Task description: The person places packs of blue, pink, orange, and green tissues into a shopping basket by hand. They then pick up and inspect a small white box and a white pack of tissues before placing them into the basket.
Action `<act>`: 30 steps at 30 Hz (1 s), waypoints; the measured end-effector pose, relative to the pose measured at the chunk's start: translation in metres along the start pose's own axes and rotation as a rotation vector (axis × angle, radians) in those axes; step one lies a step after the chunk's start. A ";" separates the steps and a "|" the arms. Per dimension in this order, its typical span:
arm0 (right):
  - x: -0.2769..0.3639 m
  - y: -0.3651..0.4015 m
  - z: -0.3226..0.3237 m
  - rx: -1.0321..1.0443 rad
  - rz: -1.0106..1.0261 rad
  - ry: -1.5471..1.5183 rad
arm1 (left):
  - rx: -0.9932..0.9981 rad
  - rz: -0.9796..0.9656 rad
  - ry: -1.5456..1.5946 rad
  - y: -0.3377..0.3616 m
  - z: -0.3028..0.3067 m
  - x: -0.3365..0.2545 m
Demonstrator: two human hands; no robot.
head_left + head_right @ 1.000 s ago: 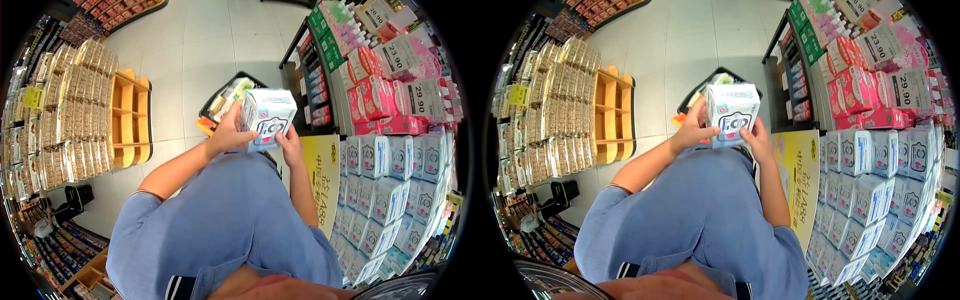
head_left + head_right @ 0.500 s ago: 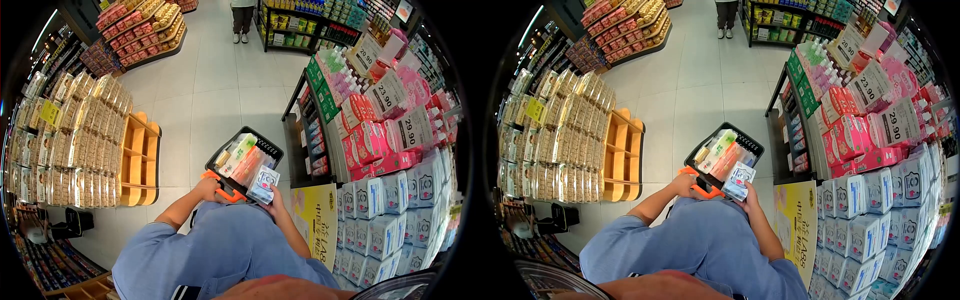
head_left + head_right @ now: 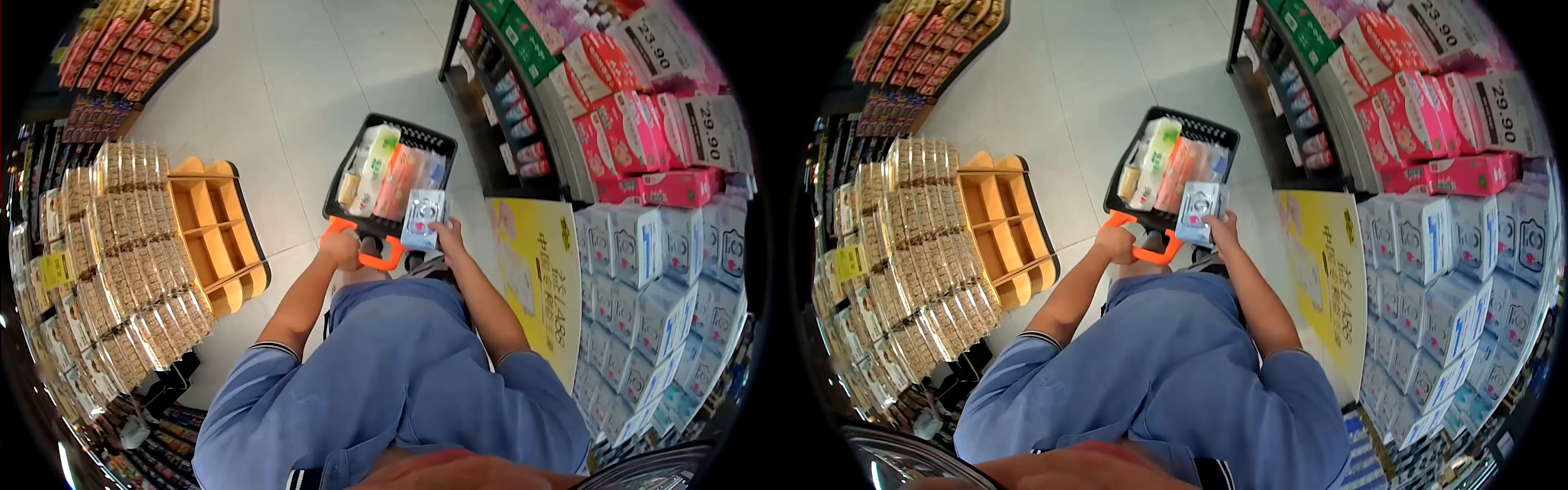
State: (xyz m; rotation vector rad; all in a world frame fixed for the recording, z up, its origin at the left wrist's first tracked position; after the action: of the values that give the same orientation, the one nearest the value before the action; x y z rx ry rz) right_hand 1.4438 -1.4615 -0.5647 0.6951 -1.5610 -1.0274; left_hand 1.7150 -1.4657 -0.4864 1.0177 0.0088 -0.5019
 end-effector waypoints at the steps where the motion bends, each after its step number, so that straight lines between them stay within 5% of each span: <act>1: 0.015 0.005 -0.007 -0.035 -0.001 0.068 | 0.006 -0.006 0.008 -0.002 -0.005 0.000; 5: 0.013 -0.059 -0.024 -0.181 0.144 0.297 | 0.092 -0.028 0.072 -0.002 -0.003 0.000; 9: 0.044 -0.064 -0.052 -0.387 0.066 0.617 | 0.145 -0.022 0.044 -0.004 -0.007 -0.001; 14: 0.010 -0.105 -0.062 -0.490 -0.124 0.731 | 0.082 -0.035 0.119 -0.011 0.002 0.001; 21: -0.044 -0.121 -0.067 -0.257 -0.153 1.067 | -0.055 -0.070 0.211 -0.027 0.025 0.000; 30: 0.050 -0.039 -0.055 -0.374 0.306 0.620 | -0.373 -0.150 0.371 -0.072 0.074 -0.004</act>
State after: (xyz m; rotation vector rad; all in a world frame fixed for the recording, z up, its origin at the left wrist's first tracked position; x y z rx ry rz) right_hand 1.4813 -1.5358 -0.5748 0.4351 -0.8699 -0.7469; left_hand 1.6663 -1.5546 -0.5042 0.7327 0.4955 -0.4206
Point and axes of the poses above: each hand's wrist, its own y-axis away from the middle knuckle, its own z-axis out of the back of the hand, x = y × z, the point moved 6 cm from there along -y, towards the middle knuckle, and after that the axes turned 7 degrees about -z, right-handed, at the moved point
